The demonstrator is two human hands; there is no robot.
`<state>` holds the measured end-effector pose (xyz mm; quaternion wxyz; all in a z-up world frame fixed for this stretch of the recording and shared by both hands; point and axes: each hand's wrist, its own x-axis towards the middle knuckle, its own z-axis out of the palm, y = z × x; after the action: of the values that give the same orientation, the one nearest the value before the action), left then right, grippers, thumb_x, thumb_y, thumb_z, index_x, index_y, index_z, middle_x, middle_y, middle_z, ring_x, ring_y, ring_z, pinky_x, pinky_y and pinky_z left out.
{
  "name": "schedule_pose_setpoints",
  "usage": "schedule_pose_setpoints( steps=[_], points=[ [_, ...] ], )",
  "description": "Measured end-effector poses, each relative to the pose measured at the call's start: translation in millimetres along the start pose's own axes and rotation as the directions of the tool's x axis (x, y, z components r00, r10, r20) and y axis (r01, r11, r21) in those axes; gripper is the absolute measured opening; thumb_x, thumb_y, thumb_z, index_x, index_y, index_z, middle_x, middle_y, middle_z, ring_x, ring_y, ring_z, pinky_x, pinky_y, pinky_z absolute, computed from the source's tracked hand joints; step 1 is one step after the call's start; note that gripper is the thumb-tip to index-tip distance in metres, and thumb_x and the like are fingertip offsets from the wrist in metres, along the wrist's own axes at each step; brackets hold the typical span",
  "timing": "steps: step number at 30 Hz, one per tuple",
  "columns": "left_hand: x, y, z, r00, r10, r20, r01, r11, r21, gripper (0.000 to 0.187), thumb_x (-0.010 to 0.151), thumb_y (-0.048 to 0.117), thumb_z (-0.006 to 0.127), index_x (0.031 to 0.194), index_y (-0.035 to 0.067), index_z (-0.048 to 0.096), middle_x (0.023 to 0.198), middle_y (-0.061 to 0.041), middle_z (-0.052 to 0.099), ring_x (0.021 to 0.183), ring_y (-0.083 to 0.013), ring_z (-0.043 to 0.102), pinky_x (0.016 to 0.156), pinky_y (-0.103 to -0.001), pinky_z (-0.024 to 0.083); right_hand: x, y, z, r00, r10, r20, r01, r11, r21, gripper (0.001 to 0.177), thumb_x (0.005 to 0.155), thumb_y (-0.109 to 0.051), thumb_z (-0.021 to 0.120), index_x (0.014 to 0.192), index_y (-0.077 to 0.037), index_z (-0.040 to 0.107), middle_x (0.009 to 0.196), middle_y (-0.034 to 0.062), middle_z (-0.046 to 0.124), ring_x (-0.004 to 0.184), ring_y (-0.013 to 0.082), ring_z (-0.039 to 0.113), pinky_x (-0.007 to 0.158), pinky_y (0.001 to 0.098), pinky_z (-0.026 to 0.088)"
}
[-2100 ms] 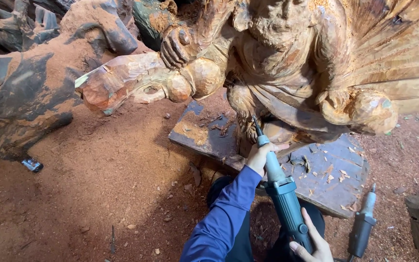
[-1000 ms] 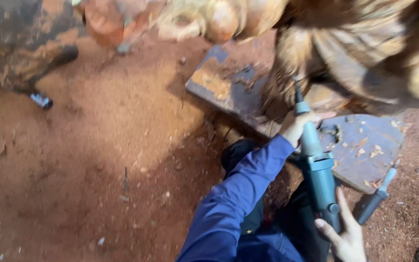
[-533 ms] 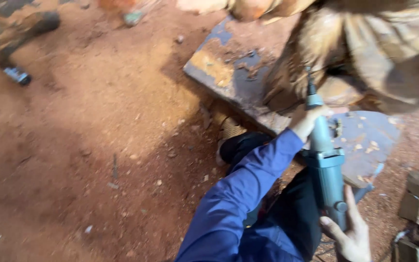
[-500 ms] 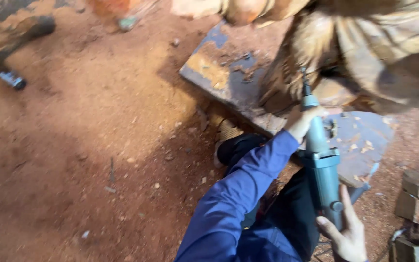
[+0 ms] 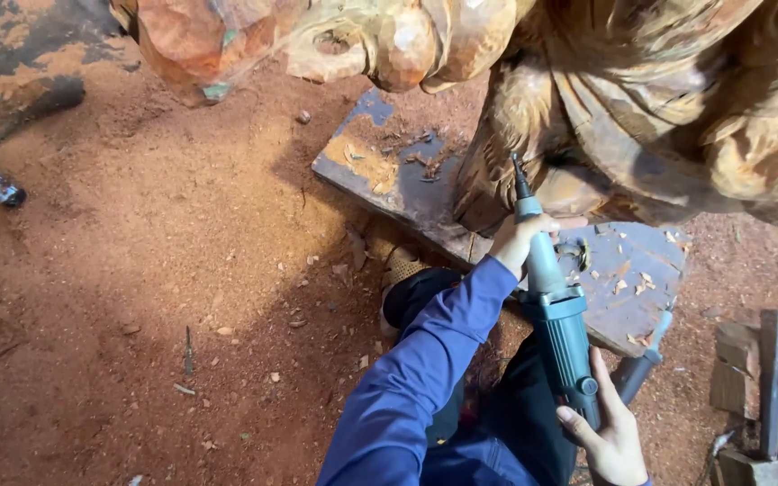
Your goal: Using a power carving tool to refine the intricate details of a large wooden sculpture.
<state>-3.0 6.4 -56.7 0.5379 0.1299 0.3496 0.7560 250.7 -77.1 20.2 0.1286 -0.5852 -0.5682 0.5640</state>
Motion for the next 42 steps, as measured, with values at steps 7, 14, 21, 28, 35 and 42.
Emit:
schedule_pose_setpoints(
  steps=[7,14,21,28,35,42],
  points=[
    [2.6,0.9,3.2,0.999,-0.041,-0.030,0.043,0.995,0.093,0.042,0.072,0.027,0.067,0.105,0.004,0.080,0.104,-0.012,0.078,0.087,-0.0141,0.056,0.065,-0.027,0.046,-0.8,3.5,-6.3,1.000,0.009,-0.003,-0.009,0.997,-0.071,0.107,0.073,0.007,0.075,0.166,-0.025,0.034,0.146,0.0068,0.057,0.111,0.0271,0.065,0.103,0.0353,0.047],
    [-9.8,2.6,-1.3,0.990,-0.072,-0.125,0.075,0.997,0.021,0.026,0.068,0.029,0.070,0.089,0.012,0.071,0.076,0.000,0.063,0.062,-0.0145,0.052,0.054,-0.027,0.044,-8.0,-12.9,-10.1,0.998,0.036,0.047,-0.027,0.986,-0.165,0.103,0.073,0.001,0.076,0.162,-0.032,0.035,0.163,-0.0017,0.045,0.124,0.0218,0.061,0.113,0.0342,0.042],
    [-3.8,1.2,-6.5,0.994,-0.051,-0.096,0.054,0.998,0.029,0.015,0.071,0.023,0.068,0.069,0.010,0.060,0.104,-0.014,0.079,0.063,-0.0102,0.050,0.050,-0.025,0.044,2.7,10.7,-10.2,0.993,-0.048,0.110,0.056,0.996,-0.067,0.104,0.072,0.000,0.076,0.163,-0.025,0.033,0.161,0.0047,0.047,0.119,0.0180,0.060,0.111,0.0309,0.041],
    [-16.2,13.6,2.0,0.997,-0.066,-0.051,0.069,0.995,0.065,0.047,0.073,0.027,0.062,0.111,0.006,0.080,0.115,-0.007,0.078,0.089,-0.0113,0.055,0.066,-0.022,0.047,-4.1,-3.1,-12.7,0.996,-0.029,0.088,0.043,0.987,-0.158,0.101,0.072,-0.003,0.078,0.160,-0.030,0.036,0.170,-0.0038,0.035,0.135,0.0138,0.051,0.113,0.0336,0.043],
    [-9.6,11.3,-2.1,0.998,-0.026,-0.062,0.027,0.999,0.026,0.030,0.074,0.023,0.063,0.091,0.005,0.078,0.104,-0.010,0.079,0.080,-0.0081,0.056,0.065,-0.021,0.045,-1.1,-5.0,-9.7,0.996,-0.004,0.088,0.017,0.988,-0.155,0.103,0.073,-0.002,0.078,0.161,-0.032,0.035,0.166,-0.0025,0.042,0.127,0.0155,0.056,0.112,0.0313,0.042],
    [3.6,-3.9,-15.1,0.995,-0.034,-0.090,0.034,0.999,-0.008,0.018,0.069,0.024,0.068,0.063,0.012,0.057,0.094,-0.014,0.079,0.061,-0.0107,0.051,0.053,-0.025,0.042,1.2,-2.0,-12.0,0.990,-0.098,0.098,0.120,0.960,-0.253,0.101,0.071,-0.012,0.080,0.158,-0.033,0.036,0.168,0.0009,0.037,0.154,0.0135,0.032,0.125,0.0335,0.022]
  ],
)
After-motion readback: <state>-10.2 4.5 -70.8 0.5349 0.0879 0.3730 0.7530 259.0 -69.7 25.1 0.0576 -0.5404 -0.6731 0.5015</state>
